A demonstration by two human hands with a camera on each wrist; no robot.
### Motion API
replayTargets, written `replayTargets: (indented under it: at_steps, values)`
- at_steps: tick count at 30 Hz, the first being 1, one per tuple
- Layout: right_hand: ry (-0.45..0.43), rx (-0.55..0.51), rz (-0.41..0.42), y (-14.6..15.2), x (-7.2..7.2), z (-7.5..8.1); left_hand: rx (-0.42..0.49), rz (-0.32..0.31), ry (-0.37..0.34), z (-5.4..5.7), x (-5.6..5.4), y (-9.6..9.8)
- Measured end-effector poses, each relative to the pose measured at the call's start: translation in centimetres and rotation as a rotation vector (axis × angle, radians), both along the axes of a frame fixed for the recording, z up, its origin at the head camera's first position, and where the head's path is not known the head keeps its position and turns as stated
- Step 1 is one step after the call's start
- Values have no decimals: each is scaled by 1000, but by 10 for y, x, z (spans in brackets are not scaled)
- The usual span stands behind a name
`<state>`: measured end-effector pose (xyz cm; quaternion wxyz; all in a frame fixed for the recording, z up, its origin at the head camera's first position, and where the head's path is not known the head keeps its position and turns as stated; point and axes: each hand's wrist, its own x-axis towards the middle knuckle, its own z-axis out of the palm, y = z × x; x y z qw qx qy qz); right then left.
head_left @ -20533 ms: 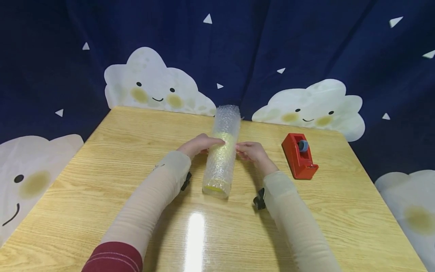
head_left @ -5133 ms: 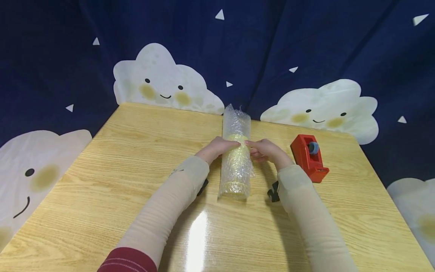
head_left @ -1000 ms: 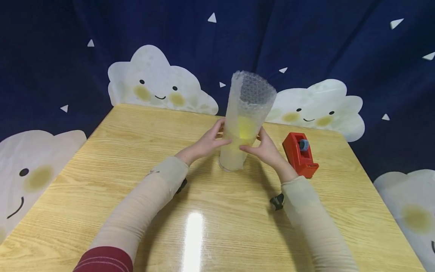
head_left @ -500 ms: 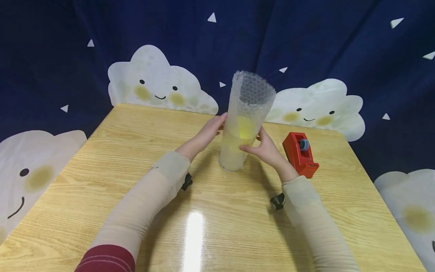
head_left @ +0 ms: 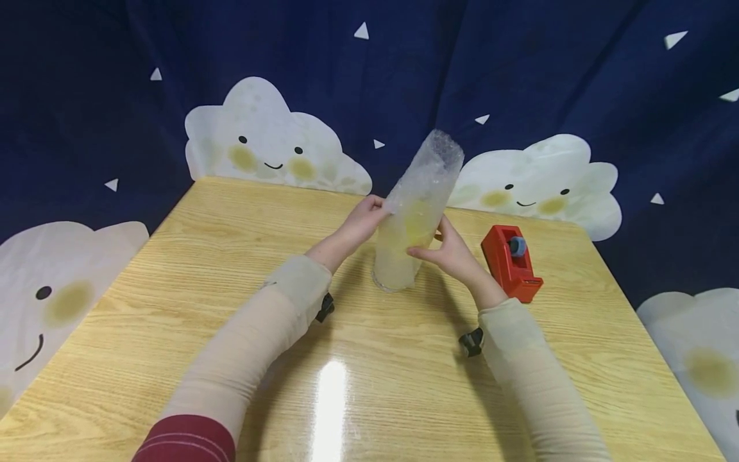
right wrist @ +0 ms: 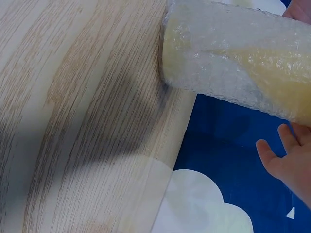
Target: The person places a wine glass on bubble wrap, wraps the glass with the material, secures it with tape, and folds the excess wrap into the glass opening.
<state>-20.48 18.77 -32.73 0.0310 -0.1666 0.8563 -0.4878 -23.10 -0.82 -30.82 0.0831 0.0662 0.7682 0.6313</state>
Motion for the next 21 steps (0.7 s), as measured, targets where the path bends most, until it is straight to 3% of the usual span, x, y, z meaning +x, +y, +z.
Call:
replayTargets:
  at_steps: [5,10,13,21]
  values:
    - [-69,-95,55,1,0,1,-26,18,-8,1,2,3]
    - [-247,-364,115,2,1,7,-64,12,1,3,3,6]
    - [-308,-427,87,-1,1,13,-75,13,1,4,4,7]
    - [-387,-461,-48,-10,0,21,-77,23,0,4,4,8]
